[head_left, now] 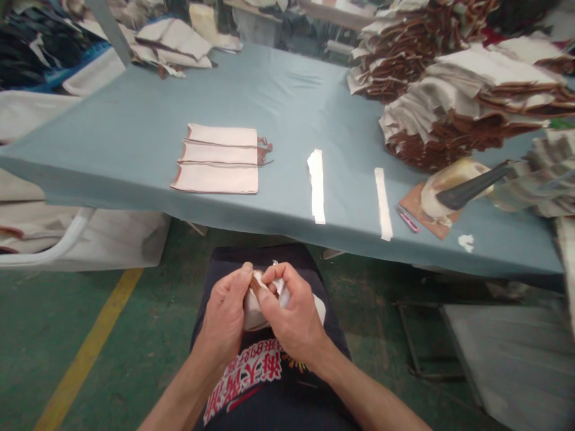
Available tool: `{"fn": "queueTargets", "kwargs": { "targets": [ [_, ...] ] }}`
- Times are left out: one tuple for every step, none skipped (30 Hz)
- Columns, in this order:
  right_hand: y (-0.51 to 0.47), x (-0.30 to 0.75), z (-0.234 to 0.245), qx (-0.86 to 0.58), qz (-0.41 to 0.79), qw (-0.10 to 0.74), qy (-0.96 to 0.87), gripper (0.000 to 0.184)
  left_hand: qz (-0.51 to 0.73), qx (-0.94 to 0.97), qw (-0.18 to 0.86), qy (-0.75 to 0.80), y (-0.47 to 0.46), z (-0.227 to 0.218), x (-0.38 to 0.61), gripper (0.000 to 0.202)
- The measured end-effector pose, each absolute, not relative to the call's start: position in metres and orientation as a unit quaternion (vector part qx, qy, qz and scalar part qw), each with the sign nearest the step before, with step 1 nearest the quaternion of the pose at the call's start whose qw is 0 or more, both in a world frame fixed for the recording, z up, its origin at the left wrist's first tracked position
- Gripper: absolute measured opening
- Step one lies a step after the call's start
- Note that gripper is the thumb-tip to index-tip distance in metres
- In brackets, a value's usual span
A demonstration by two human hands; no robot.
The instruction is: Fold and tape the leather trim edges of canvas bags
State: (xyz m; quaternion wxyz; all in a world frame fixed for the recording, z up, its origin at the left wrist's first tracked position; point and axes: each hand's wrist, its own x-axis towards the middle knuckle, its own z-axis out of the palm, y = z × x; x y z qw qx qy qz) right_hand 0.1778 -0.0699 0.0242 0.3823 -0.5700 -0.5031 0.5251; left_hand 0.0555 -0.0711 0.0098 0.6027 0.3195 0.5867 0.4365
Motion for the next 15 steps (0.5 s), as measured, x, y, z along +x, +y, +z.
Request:
{"fn": "queueTargets", "kwargs": {
  "targets": [
    [-0.07,0.179,0.023,-0.565,0.536,0.38,-0.499,0.027,0.432,0.32,0.61,0.582,-0.072,0.011,0.052,0.055],
    [-0.069,0.181,0.022,-0.561,0.544,0.377,-0.496,0.027,0.425,0.329,0.615,0.578,-0.073,0.014,0.048,0.058],
    [-0.068,0.182,0.021,-0.558,0.548,0.376,-0.496,0.026,0.413,0.346,0.618,0.572,-0.074,0.016,0.044,0.059],
    [-0.068,0.184,0.019,-0.555,0.55,0.374,-0.499,0.024,0.4,0.367,0.618,0.568,-0.074,0.019,0.039,0.058],
    [-0.067,0.185,0.017,-0.55,0.55,0.374,-0.504,0.022,0.387,0.391,0.616,0.564,-0.074,0.021,0.036,0.056],
    [-0.067,0.187,0.015,-0.543,0.552,0.374,-0.511,0.021,0.376,0.412,0.613,0.56,-0.073,0.023,0.033,0.054],
    [-0.068,0.189,0.013,-0.533,0.556,0.374,-0.517,0.02,0.368,0.424,0.612,0.556,-0.073,0.023,0.03,0.052],
    [-0.069,0.191,0.01,-0.522,0.56,0.374,-0.524,0.019,0.364,0.428,0.615,0.553,-0.072,0.022,0.028,0.052],
    [-0.07,0.194,0.007,-0.509,0.562,0.375,-0.533,0.018,0.362,0.423,0.621,0.551,-0.072,0.021,0.027,0.052],
    [-0.072,0.198,0.005,-0.495,0.562,0.379,-0.543,0.016,0.359,0.418,0.626,0.551,-0.071,0.019,0.026,0.053],
    [-0.073,0.202,0.002,-0.483,0.56,0.383,-0.554,0.015,0.354,0.417,0.627,0.554,-0.071,0.016,0.026,0.054],
    [-0.073,0.206,0.001,-0.47,0.556,0.388,-0.566,0.015,0.347,0.425,0.62,0.561,-0.07,0.014,0.025,0.053],
    [-0.073,0.211,-0.001,-0.457,0.551,0.395,-0.576,0.016,0.339,0.443,0.603,0.57,-0.069,0.013,0.025,0.052],
    [-0.072,0.215,-0.001,-0.445,0.548,0.405,-0.582,0.017,0.333,0.472,0.574,0.581,-0.069,0.013,0.025,0.051],
    [-0.07,0.218,-0.002,-0.438,0.543,0.416,-0.583,0.019,0.327,0.503,0.537,0.592,-0.068,0.013,0.025,0.049]
  ]
}}
